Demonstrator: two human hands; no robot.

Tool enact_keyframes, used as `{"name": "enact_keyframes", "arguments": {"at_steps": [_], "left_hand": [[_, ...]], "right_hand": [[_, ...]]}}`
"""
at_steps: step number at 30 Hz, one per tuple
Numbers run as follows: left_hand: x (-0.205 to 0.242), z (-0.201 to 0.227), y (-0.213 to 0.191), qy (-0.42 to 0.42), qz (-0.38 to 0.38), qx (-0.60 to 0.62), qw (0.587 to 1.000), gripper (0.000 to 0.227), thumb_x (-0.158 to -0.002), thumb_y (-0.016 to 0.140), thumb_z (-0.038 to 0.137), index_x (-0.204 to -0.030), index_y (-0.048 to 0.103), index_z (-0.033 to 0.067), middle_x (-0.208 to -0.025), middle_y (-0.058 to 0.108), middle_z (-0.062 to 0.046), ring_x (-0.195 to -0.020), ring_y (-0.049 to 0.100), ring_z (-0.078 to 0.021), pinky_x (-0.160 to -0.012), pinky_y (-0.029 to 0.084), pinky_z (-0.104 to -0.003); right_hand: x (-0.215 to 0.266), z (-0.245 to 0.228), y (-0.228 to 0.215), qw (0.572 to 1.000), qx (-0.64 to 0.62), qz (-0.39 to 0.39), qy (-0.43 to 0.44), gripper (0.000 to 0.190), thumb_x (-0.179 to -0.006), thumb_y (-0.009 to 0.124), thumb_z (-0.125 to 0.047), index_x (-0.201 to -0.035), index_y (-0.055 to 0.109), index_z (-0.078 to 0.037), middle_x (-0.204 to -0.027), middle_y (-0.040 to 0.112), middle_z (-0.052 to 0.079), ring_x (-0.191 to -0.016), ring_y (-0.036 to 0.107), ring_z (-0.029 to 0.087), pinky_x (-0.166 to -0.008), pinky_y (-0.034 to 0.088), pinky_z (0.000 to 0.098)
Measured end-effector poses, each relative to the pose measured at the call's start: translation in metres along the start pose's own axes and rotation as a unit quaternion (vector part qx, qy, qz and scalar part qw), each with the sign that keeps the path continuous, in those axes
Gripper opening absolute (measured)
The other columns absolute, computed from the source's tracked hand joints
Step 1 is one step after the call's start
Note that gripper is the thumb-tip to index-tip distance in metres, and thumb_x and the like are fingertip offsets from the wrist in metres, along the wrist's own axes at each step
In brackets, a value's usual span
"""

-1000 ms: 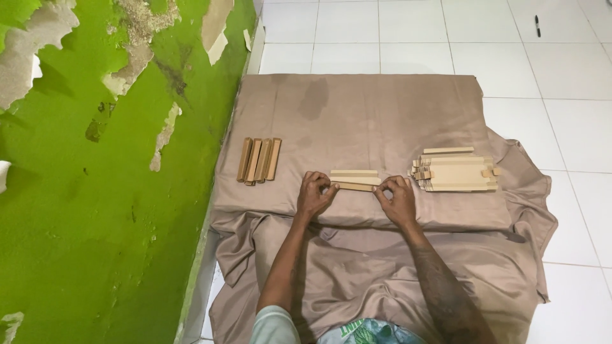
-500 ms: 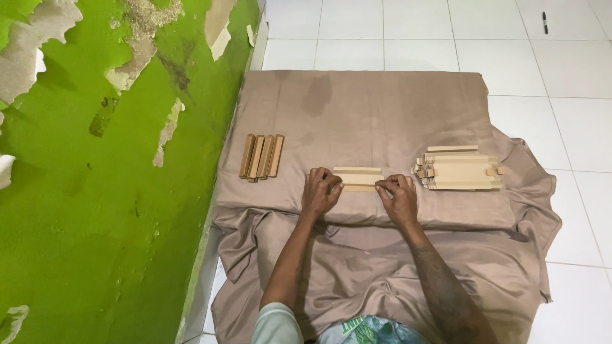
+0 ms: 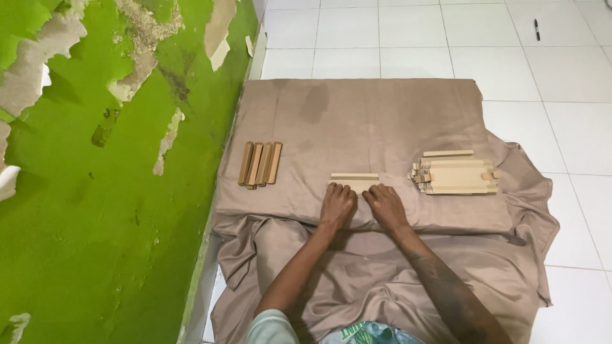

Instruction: Assembling a wooden object by fitting small slats into a base frame.

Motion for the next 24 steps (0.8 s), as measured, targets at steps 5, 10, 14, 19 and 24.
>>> {"name": "enact_keyframes", "arguments": {"at_steps": [5,10,14,19,24], "left_hand": [[0.004,0.028,-0.044,-0.06,0.021,-0.059,0.996,0.019,-0.089,0.069,0.015,-0.107,0.071,0.0069,-0.093,0.066,-0.013,-0.092,0.068,-0.0307,-0.104,0.043,-0.053],[0.012,0.046,-0.073,-0.16,-0.017,-0.046,0.986,0.052,-0.087,0.07,0.026,-0.132,0.065,0.0022,-0.126,0.063,-0.022,-0.127,0.057,-0.0412,-0.117,0.019,-0.074],[0.01,0.043,-0.078,-0.243,-0.11,0.033,0.963,0.055,-0.093,0.061,0.028,-0.142,0.058,0.0053,-0.142,0.054,-0.02,-0.145,0.036,-0.044,-0.116,0.005,-0.08],[-0.009,0.021,-0.061,-0.231,-0.005,-0.029,0.972,0.026,-0.09,0.068,0.028,-0.104,0.077,0.0079,-0.101,0.071,-0.014,-0.109,0.067,-0.0361,-0.114,0.013,-0.078],[-0.013,-0.012,-0.031,-0.259,0.015,0.01,0.966,0.013,-0.078,0.085,0.021,-0.081,0.078,0.0114,-0.078,0.072,-0.007,-0.076,0.073,-0.0245,-0.121,0.018,-0.068]], "right_hand": [[0.003,-0.021,-0.027,0.998,0.05,-0.005,-0.033,0.03,-0.097,0.054,-0.012,-0.118,0.073,-0.02,-0.092,0.064,0.005,-0.085,0.062,0.023,-0.089,0.049,0.0413],[-0.005,-0.021,-0.043,0.998,0.034,-0.046,0.004,0.036,-0.096,0.052,-0.014,-0.125,0.071,-0.024,-0.097,0.062,0.004,-0.094,0.063,0.022,-0.105,0.042,0.0479],[-0.02,0.015,-0.018,0.977,-0.12,-0.13,0.116,0.032,-0.093,0.063,-0.03,-0.123,0.076,-0.025,-0.096,0.069,0.005,-0.098,0.07,0.025,-0.099,0.049,0.0468],[-0.036,0.027,-0.025,0.946,-0.199,-0.116,0.23,0.059,-0.101,0.059,-0.028,-0.156,0.046,-0.015,-0.096,0.072,0.018,-0.098,0.074,0.038,-0.091,0.053,0.057],[-0.042,0.023,-0.013,0.97,-0.059,-0.124,0.2,0.034,-0.102,0.056,-0.024,-0.134,0.067,-0.024,-0.097,0.071,0.012,-0.088,0.078,0.033,-0.079,0.06,0.0544]]}}
Point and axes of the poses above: each hand's wrist, its own x-axis away from the middle knuckle, its own y-axis out of the palm, z = x × y, the point moved 7 cm from there along -x, towards the middle knuckle
